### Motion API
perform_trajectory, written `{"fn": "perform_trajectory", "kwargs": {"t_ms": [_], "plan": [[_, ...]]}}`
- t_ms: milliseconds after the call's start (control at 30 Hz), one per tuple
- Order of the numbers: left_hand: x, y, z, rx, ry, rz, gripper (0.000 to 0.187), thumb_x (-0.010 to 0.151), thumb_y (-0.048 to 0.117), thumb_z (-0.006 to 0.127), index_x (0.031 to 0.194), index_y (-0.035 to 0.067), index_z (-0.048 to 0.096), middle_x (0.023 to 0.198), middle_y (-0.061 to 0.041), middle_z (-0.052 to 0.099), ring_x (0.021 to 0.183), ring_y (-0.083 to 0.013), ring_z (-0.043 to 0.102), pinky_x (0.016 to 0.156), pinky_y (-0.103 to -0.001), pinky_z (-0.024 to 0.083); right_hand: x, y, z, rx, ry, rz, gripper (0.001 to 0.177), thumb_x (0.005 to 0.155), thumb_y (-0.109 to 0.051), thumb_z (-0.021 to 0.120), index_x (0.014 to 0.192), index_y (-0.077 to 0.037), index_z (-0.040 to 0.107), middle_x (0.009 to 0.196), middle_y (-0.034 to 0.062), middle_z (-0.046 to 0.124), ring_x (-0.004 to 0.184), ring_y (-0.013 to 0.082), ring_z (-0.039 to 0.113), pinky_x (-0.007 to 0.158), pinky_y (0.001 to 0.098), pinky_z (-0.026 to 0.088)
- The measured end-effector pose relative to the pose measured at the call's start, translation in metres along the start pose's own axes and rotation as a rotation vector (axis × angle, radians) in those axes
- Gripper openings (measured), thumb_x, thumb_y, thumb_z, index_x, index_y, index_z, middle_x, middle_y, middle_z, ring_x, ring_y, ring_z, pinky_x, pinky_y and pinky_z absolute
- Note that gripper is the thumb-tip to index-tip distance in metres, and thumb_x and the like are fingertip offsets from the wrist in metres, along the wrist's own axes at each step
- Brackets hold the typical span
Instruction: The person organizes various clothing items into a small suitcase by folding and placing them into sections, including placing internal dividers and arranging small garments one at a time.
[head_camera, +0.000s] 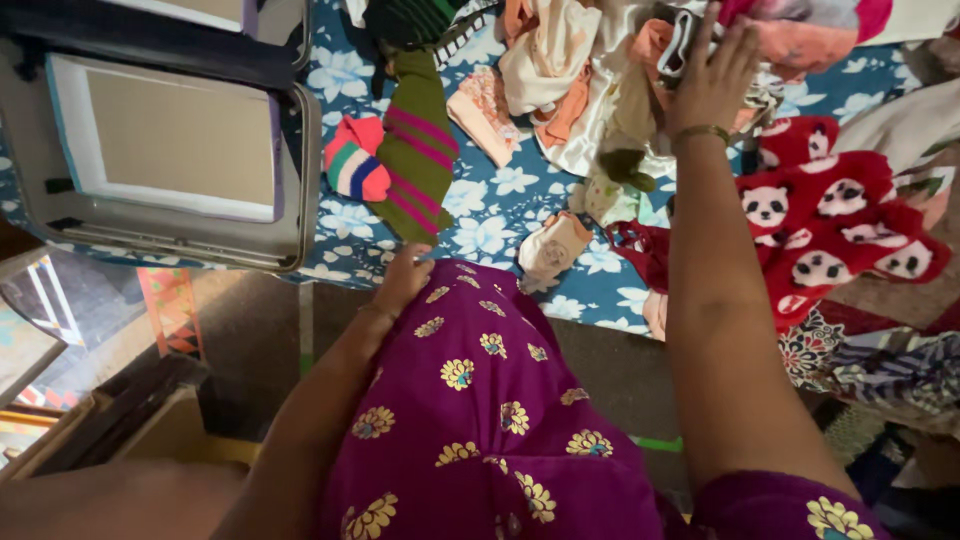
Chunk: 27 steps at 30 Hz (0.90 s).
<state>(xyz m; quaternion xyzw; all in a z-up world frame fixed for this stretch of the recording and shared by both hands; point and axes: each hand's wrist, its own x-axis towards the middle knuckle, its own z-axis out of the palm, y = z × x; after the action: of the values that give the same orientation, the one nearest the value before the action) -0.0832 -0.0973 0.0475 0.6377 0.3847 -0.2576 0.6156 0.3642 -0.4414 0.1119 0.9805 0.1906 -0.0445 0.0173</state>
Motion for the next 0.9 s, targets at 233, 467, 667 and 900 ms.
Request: {"fn": "perform_trajectory", "kwargs": {"t_ms": [233, 467, 667, 900], "plan": [[0.018, -0.019, -0.015, 0.183, 0.042, 0.263, 0.034, 0.095, 0.019, 0.068, 0.124, 0.001, 0.064, 0.114, -0.015, 0.072, 0.104, -0.024, 0.07, 0.089, -0.033, 0.055, -0.004, 0.072, 0.033, 0.199, 0.094, -0.057, 0.045, 0.092, -0.008, 0.069, 0.134, 0.001, 0.057, 0.13, 0.0239, 0.062, 0.125, 0.0449, 0.053, 0.108, 0.0571, 0.039], [0.023, 0.007, -0.001, 0.17, -0.062, 0.156, 0.032, 0.095, 0.017, 0.065, 0.123, 0.001, 0.066, 0.116, -0.014, 0.071, 0.107, -0.0244, 0.068, 0.095, -0.032, 0.052, -0.059, 0.086, -0.033, 0.687, 0.072, 0.114, 0.035, 0.095, -0.003, 0.065, 0.13, 0.003, 0.065, 0.097, 0.0169, 0.066, 0.079, 0.0257, 0.058, 0.074, 0.0378, 0.049], [0.027, 0.027, 0.021, 0.133, -0.095, 0.173, 0.034, 0.094, 0.019, 0.067, 0.125, 0.005, 0.064, 0.114, -0.01, 0.073, 0.106, -0.0196, 0.069, 0.094, -0.03, 0.054, -0.119, 0.073, -0.082, 0.913, 0.133, 0.164, 0.032, 0.099, -0.001, 0.07, 0.131, 0.001, 0.066, 0.112, 0.0078, 0.072, 0.099, 0.0097, 0.063, 0.084, 0.0269, 0.051], [0.016, 0.064, 0.044, -0.003, -0.231, 0.375, 0.036, 0.093, 0.018, 0.07, 0.126, 0.007, 0.063, 0.117, -0.009, 0.07, 0.104, -0.0202, 0.068, 0.088, -0.032, 0.056, -0.191, -0.009, -0.096, 0.854, 0.194, 0.107, 0.043, 0.09, 0.003, 0.06, 0.133, 0.0, 0.064, 0.121, 0.0156, 0.069, 0.111, 0.0255, 0.067, 0.097, 0.0362, 0.053]]}}
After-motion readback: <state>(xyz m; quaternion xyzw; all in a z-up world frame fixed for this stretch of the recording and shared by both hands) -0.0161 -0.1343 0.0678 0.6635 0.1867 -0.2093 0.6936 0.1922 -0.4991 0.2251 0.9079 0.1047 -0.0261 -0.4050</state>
